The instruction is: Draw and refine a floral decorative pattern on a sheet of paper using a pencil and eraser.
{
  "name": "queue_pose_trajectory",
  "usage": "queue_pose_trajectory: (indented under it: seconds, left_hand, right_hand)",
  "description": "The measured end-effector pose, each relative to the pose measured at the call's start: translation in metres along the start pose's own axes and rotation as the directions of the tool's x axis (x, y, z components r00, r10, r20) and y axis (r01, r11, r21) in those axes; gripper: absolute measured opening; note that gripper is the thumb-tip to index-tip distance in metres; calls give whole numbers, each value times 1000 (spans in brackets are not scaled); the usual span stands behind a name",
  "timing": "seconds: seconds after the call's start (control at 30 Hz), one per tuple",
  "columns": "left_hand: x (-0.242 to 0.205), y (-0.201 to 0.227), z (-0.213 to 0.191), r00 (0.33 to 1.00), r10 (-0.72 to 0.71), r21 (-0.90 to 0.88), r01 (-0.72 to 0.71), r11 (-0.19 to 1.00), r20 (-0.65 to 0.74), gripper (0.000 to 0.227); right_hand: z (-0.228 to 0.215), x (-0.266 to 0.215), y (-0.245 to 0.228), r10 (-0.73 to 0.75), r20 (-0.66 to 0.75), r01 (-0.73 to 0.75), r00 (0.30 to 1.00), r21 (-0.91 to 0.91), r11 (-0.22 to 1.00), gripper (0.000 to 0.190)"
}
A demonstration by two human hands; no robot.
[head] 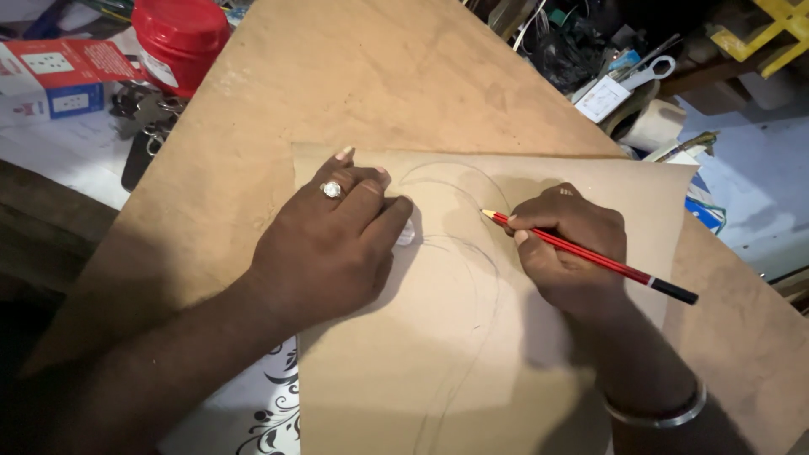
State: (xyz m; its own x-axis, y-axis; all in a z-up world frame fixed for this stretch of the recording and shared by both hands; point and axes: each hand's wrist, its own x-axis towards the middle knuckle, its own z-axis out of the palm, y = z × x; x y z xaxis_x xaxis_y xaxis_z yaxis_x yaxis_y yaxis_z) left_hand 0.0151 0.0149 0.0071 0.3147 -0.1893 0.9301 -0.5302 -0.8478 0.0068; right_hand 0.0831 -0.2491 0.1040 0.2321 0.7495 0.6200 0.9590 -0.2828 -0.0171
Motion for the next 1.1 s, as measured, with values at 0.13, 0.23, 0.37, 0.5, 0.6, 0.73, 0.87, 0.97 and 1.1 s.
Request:
queue_pose_trajectory:
  seconds: [0.13,0.23,0.37,0.5,0.6,0.73,0.87,0.97,1.1]
  left_hand:
    - [1,1,-1,1000,1,7,-1,1000,7,24]
    - [1,1,-1,1000,2,10,-2,1000,14,25]
    - [0,1,-1,1000,8,31,-8,999,20,25]
    - [0,0,0,1000,10,33,-11,999,13,25]
    - [0,1,0,1000,11,29,-12,1000,11,25]
    - [0,1,0,1000,8,31,-8,999,19,25]
    - [-1,1,0,1000,10,30,-10,999,17,27]
    - [0,1,0,1000,12,26,-12,1000,14,28]
    - [0,1,0,1000,16,25,-17,1000,18,29]
  right_hand:
    - [0,-7,-1,13,-14,-13,1000,2,1000,11]
    - [-2,-13,-3,48,-14,-47,999,22,999,10]
    - [-3,-20,-4,50,-21,-49,999,62,997,12]
    - [-5,-27,-6,48,-17,-46,999,92,995,8]
    - [-6,-31,-10,107,4,-107,994,103,989,6]
    - [-5,-37,-11,108,8,-109,994,132,985,6]
    - [-6,-42,-12,95,11,-96,995,121,988,6]
    - [-5,-46,-12,101,12,-102,995,108,989,6]
    - [-5,-47,-14,102,15,-103,995,119,988,5]
